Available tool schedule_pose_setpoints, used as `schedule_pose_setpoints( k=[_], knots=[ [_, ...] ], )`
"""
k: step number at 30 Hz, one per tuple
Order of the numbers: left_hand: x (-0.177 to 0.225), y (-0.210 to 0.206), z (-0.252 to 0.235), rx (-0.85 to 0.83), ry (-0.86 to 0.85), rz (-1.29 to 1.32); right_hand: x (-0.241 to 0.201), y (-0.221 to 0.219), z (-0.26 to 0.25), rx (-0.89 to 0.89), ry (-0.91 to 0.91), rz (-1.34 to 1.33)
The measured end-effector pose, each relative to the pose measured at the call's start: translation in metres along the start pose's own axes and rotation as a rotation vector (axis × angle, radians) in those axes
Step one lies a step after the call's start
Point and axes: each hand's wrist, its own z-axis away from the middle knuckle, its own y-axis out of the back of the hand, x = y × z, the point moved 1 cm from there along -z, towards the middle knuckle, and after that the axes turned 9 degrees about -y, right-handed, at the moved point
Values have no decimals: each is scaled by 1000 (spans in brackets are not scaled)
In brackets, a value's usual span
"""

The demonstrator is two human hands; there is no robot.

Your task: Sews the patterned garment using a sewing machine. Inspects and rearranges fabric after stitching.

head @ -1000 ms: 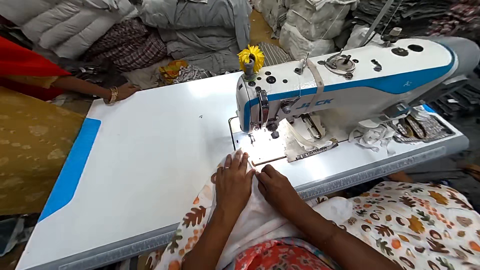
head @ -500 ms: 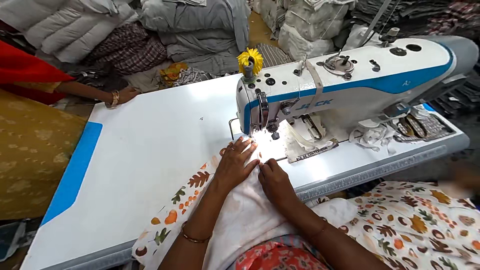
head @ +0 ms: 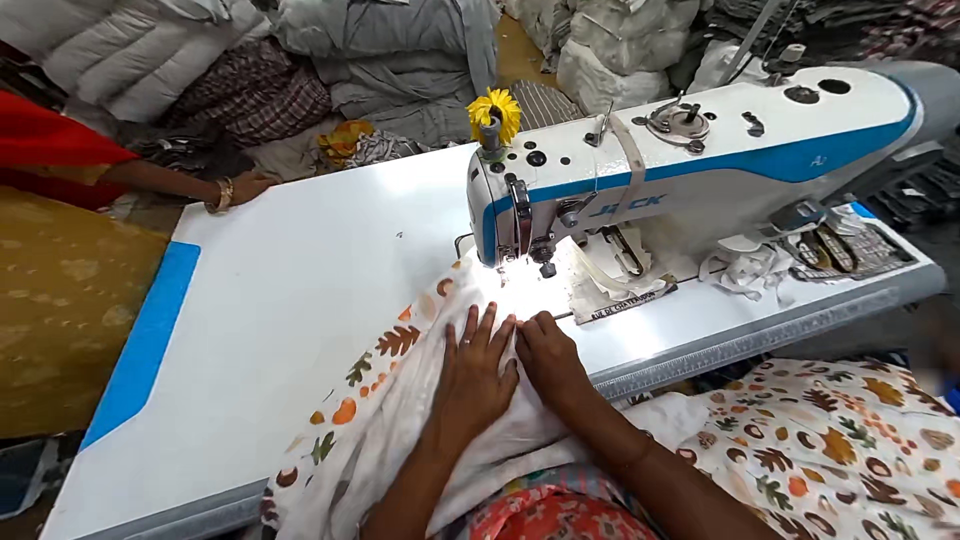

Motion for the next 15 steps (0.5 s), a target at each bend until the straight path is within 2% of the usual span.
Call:
schedule_pose_setpoints(
  k=[2, 6, 8, 11, 15],
  knots=[
    [-5, 3, -2, -25, -53, 32, -1, 1, 0, -7, 0, 3],
    [42, 8, 8, -74, 132, -59, -1, 4, 1, -17, 2, 6],
    [28, 5, 5, -22, 125, -63, -1, 5, 2, -11, 1, 6],
    [8, 1, 2, 12, 23, -33, 0, 2, 2, 5, 12, 1],
    [42, 7, 8, -65, 163, -90, -1, 5, 1, -13, 11, -5]
  ],
)
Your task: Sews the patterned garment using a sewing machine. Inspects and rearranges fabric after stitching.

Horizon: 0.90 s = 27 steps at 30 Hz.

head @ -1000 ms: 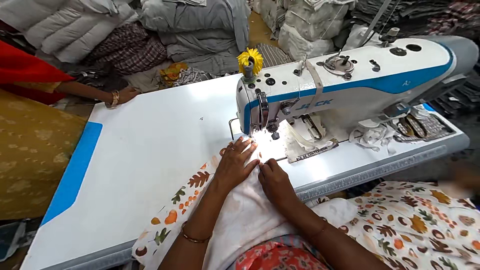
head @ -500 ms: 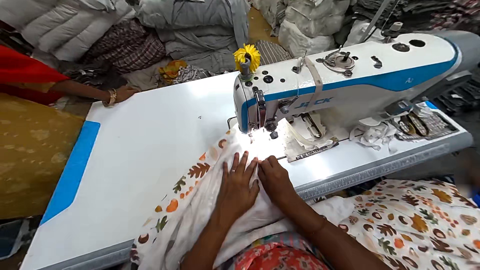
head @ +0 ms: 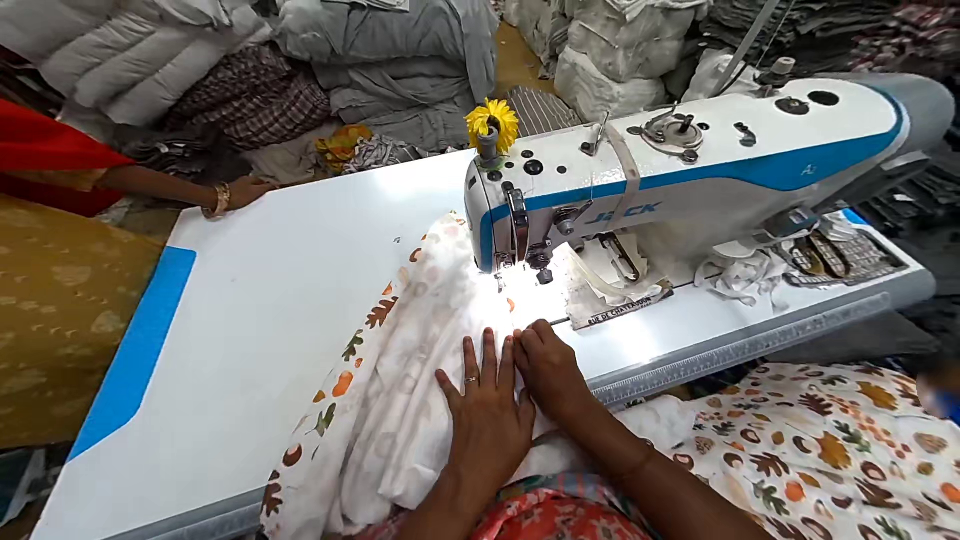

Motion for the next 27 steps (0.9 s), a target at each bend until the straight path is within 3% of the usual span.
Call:
schedule_pose_setpoints(
  k=[4, 8, 10, 14, 19, 27],
  knots=[
    [-30, -5, -10, 53, -97, 45, 2, -3, 1, 20, 1, 14],
    [-3, 2, 2, -52, -5, -4, 0, -1, 0, 6, -12, -5],
    [-12, 3, 0, -67, -19, -9, 1, -1, 0, 10, -9, -15],
    [-52, 7, -7, 0, -366, 158, 2, -2, 1, 1, -17, -25],
    [-22, 38, 13, -139, -650, 330, -1, 0, 1, -4, -53, -32],
    [-2, 17, 22, 51, -486, 73, -3, -1, -1, 22, -71, -2]
  ],
)
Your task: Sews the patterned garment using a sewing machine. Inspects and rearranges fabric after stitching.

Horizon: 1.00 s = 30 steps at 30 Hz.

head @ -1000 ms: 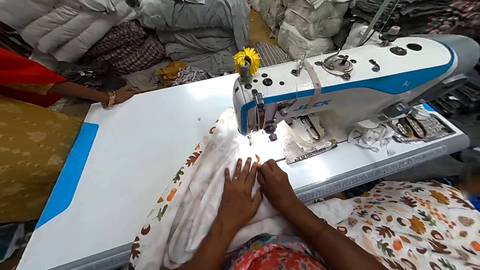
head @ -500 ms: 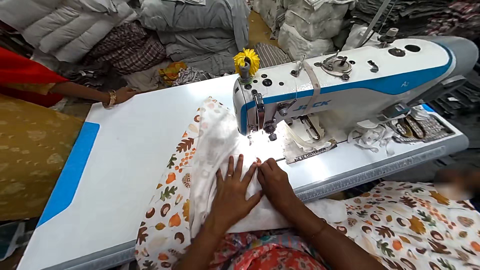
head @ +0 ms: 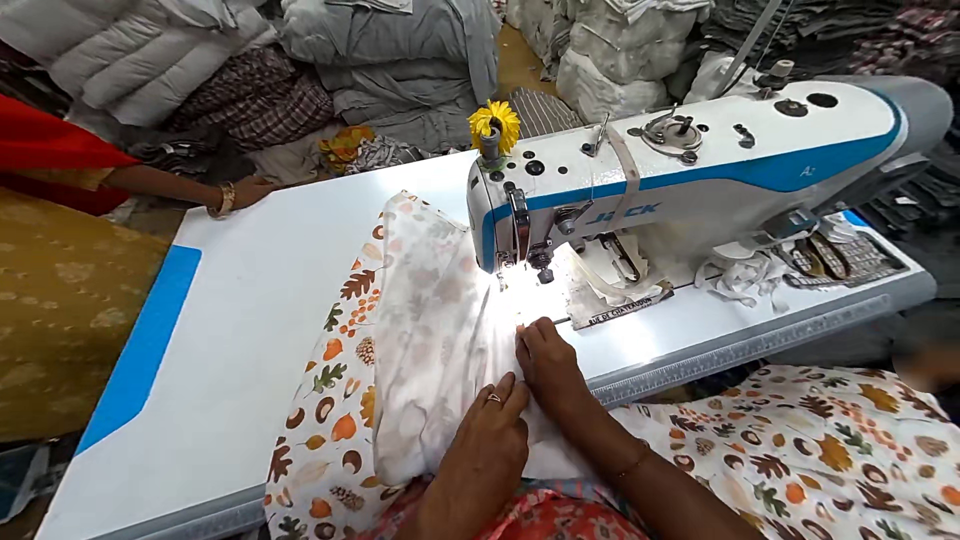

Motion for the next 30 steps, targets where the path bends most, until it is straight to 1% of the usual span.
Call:
schedule_pose_setpoints(
  k=[3, 4, 6, 7, 9, 10, 11, 12, 14, 15, 16, 17, 18, 19, 20, 22, 23, 24, 26, 28, 29, 30],
  knots=[
    [1, 3, -3, 18, 88, 20, 2, -1, 0, 5, 15, 7],
    [3, 5, -3, 22, 142, 43, 2, -1, 0, 1, 17, 8],
    [9, 6, -2, 50, 310, 93, 2, 0, 0, -3, 23, -1],
    [12, 4, -1, 79, 387, 72, 2, 0, 1, 1, 30, -5],
    [7, 0, 6, 79, 470, 49, 2, 0, 1, -8, 36, -11],
    [-5, -1, 12, 55, 480, 50, 2, 1, 1, -23, 39, -14],
    [-25, -1, 18, 40, 466, 51, 2, 2, 0, -36, 44, -15],
    [-54, 2, 26, 32, 412, 41, 3, 2, 0, -35, 57, -12],
    [-117, 24, 40, -78, 327, 6, 5, 0, -2, -31, 71, -19],
    [-136, 41, 42, -155, 336, -84, 4, -1, -4, -35, 64, -25],
    [-141, 57, 36, -214, 392, -134, 3, 0, -7, -52, 48, -34],
    [-134, 67, 23, -194, 428, -147, 2, 1, -9, -77, 29, -39],
    [-118, 70, 8, -116, 416, -155, 1, 2, -9, -93, 16, -44],
    [-96, 67, -6, -42, 356, -135, 1, 2, -9, -102, 12, -47],
    [-72, 60, -17, -2, 288, -33, 1, 3, -9, -111, 14, -47],
    [-34, 43, -30, -83, 195, 242, 1, 4, -9, -133, 8, -39],
    [-25, 32, -29, -109, 131, 265, 1, 2, -9, -114, 14, -28],
    [-21, 22, -26, -93, 54, 222, 3, 0, -9, -82, 26, -19],
    [-18, 18, -19, -103, -33, 187, 3, -2, -9, -53, 31, -18],
    [-14, 27, -16, -212, 5, 192, 2, 0, -8, -69, 17, -18],
    [-12, 29, -16, -231, 45, 175, 2, 0, -8, -74, 15, -18],
    [-10, 29, -15, -217, 99, 160, 1, 1, -8, -71, 18, -15]
  ],
)
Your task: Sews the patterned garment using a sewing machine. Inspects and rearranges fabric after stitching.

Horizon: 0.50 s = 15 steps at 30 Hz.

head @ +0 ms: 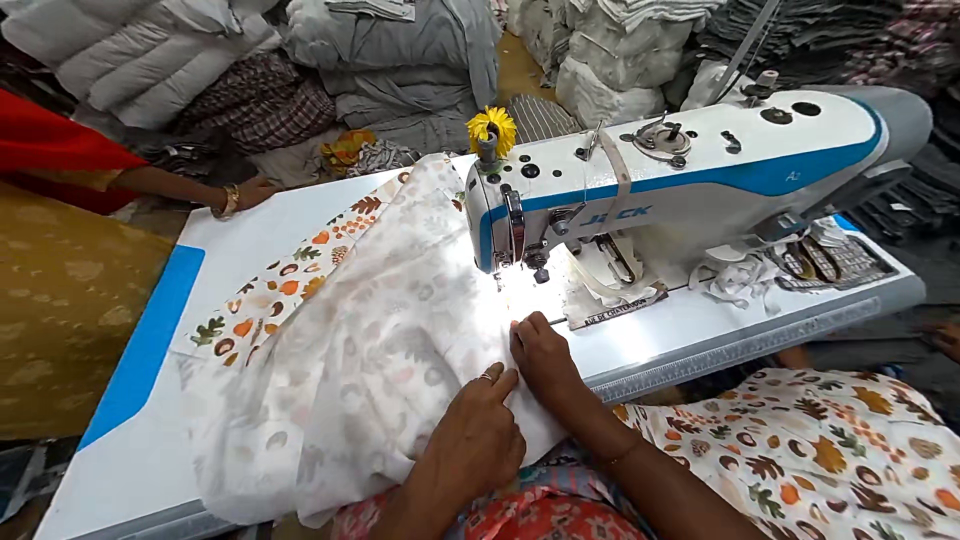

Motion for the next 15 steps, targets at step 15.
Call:
schedule_pose_setpoints(
  k=[15],
  knots=[
    [-63, -37, -19, 483, 211, 71, 0, 5, -1, -32, -6, -53]
  ],
)
